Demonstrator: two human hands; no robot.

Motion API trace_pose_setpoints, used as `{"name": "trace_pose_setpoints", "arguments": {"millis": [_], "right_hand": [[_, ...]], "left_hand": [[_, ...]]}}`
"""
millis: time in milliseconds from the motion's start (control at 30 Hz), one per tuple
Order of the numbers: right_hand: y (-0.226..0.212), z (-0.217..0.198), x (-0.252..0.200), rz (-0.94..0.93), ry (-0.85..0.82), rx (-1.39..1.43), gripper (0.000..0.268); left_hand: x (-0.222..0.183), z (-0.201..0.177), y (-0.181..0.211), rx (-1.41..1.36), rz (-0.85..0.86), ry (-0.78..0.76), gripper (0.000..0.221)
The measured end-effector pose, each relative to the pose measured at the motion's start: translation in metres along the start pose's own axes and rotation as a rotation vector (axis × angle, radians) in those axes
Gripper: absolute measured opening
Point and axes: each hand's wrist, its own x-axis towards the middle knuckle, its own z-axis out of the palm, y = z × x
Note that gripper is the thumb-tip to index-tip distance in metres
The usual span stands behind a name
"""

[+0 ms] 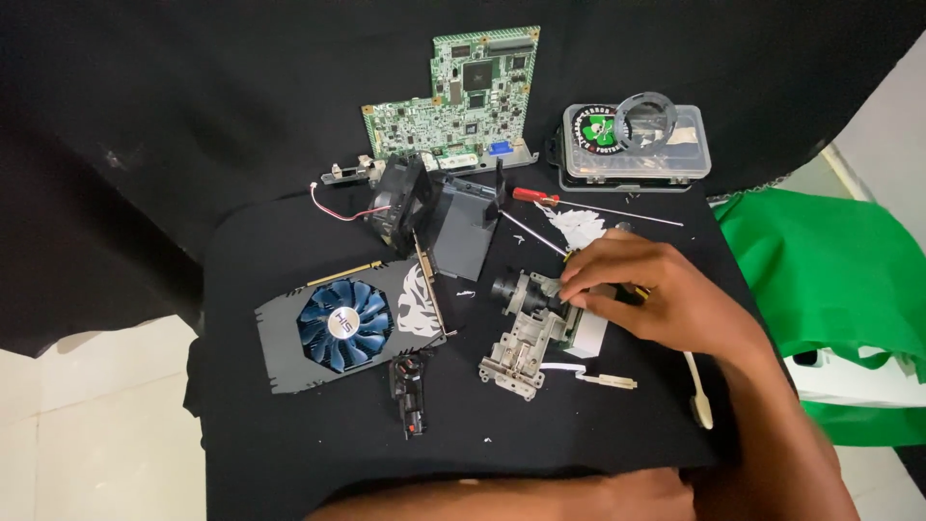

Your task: The person is using a screwdriver to remove screws from a computer heatsink and fan assembly, then separating the parts.

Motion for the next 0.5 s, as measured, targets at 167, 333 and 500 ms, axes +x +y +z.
{"name": "trace_pose_setpoints", "arguments": {"millis": [167,333,500], "right_hand": [[0.010,0.004,-0.004,0.056,-0.067,-0.025,0.015],[0.005,-0.001,-0.005,0.094,-0.038,-0.016,0.023],[0.042,-0.010,-0.020,0.153,0.351,-0.477,0.014]], "left_hand": [[0.007,-0.044,0.024,0.223,0.012,-0.246,0.036],[0.004,-0.009,0.003,0.362,0.095,-0.172,0.032],[0.006,-0.020,0.013,0.225,0.019,-0.235,0.037]]}}
